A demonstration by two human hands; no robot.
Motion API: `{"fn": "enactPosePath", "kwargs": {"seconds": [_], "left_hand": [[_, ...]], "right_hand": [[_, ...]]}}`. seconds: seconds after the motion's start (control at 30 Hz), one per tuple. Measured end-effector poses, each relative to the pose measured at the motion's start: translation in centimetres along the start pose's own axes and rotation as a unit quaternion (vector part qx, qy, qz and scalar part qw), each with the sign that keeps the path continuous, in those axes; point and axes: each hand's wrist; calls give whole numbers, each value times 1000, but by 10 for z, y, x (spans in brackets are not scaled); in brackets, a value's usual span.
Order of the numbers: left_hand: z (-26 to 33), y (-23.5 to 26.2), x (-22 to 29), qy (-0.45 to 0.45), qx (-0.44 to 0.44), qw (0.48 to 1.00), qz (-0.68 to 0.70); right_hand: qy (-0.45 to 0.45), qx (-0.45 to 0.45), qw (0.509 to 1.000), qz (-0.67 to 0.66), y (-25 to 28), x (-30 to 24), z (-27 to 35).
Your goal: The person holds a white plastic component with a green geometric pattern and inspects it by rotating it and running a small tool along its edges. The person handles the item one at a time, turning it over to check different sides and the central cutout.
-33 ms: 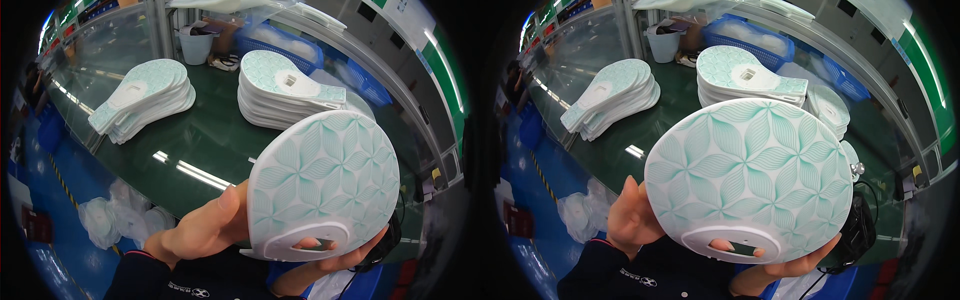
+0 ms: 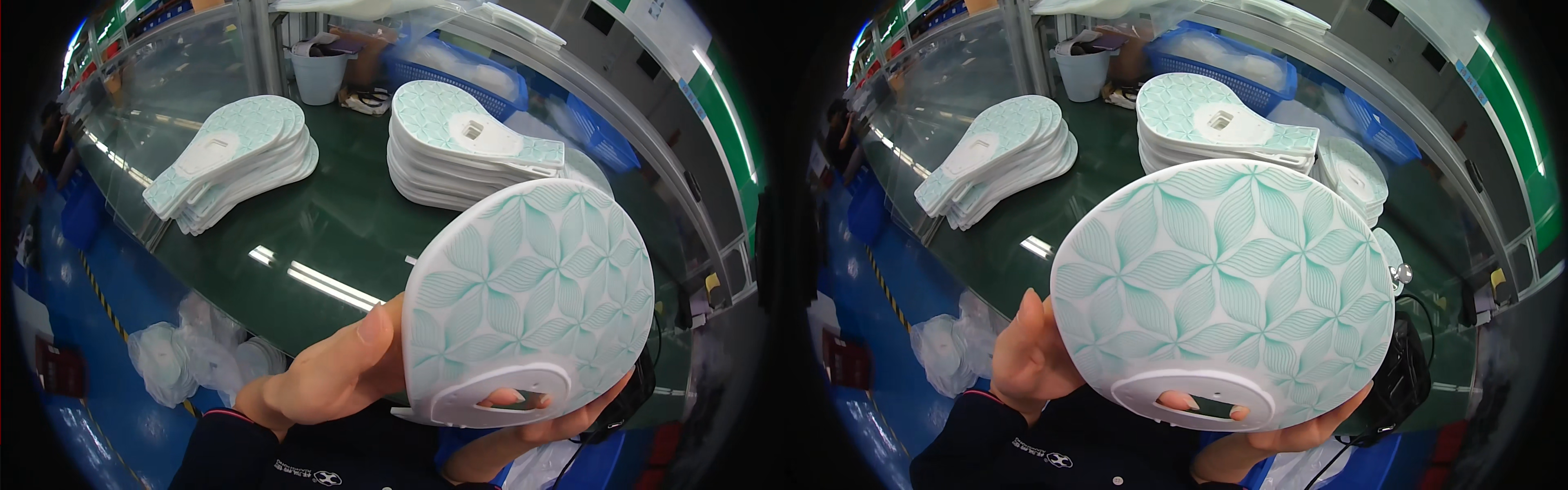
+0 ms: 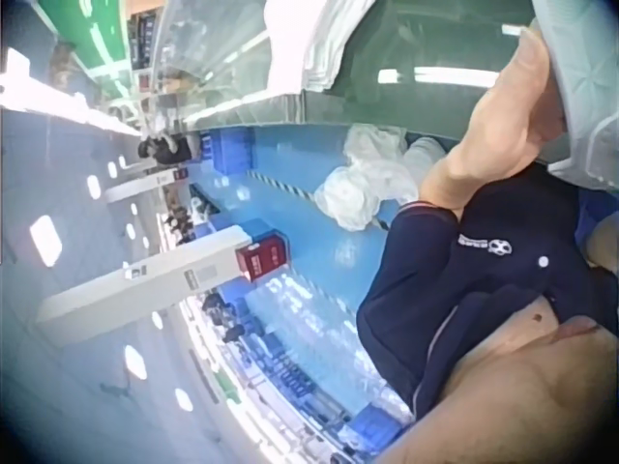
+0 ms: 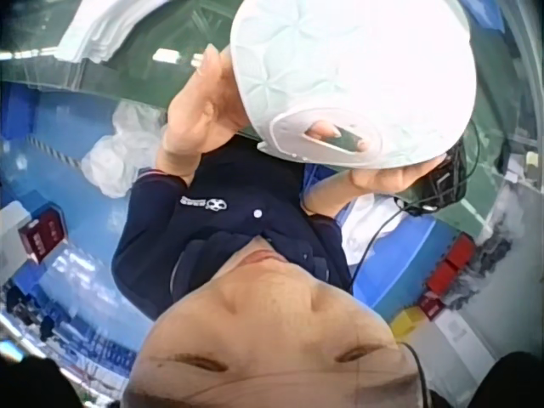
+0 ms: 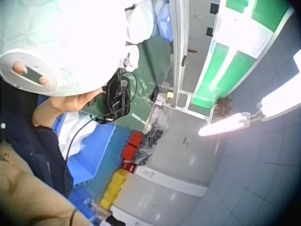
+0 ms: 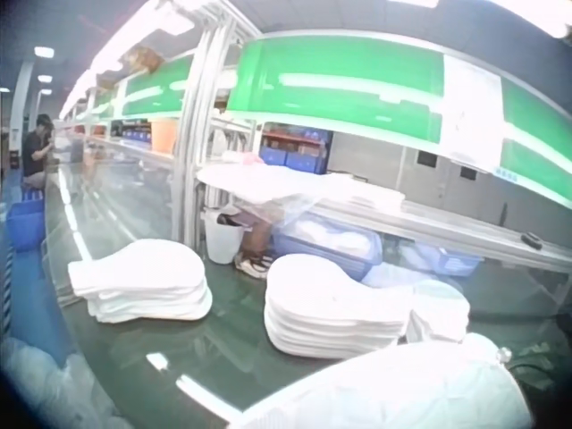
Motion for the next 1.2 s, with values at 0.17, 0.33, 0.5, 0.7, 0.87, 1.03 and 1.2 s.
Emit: {"fn": "enactPosePath", "kwargs": {"seconds": [0.17, 0.33, 0.5, 0.7, 0.87, 1.03, 1.2], "left_hand": [[1, -3, 2, 15, 45, 999, -10], [1, -2, 1, 0, 56, 993, -106], [3, 3, -3, 1, 102, 989, -109], [-1, 5, -1, -28, 19, 988, -151], [7, 4, 5, -9, -25, 997, -73], [6, 2, 6, -13, -28, 995, -96], [2, 5, 3, -14, -40, 992, -116]], "right_hand": [[53, -210, 960, -175, 17, 11, -4], [55, -251, 959, -116, 21, 12, -4], [-46, -232, 932, -276, 5, 7, -5], [-107, -196, 905, -363, -1, 5, -4], [-137, -197, 896, -373, -4, 2, -7], [-177, -173, 912, -326, -4, -1, -5], [-159, -96, 907, -378, 2, 4, 1]]}}
Point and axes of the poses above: each hand's wrist, its own z-axis away from the middle knuckle, its own y-axis out of the back of the hand, x = y × z, and after that the axes turned 14 degrees about -y, right-handed
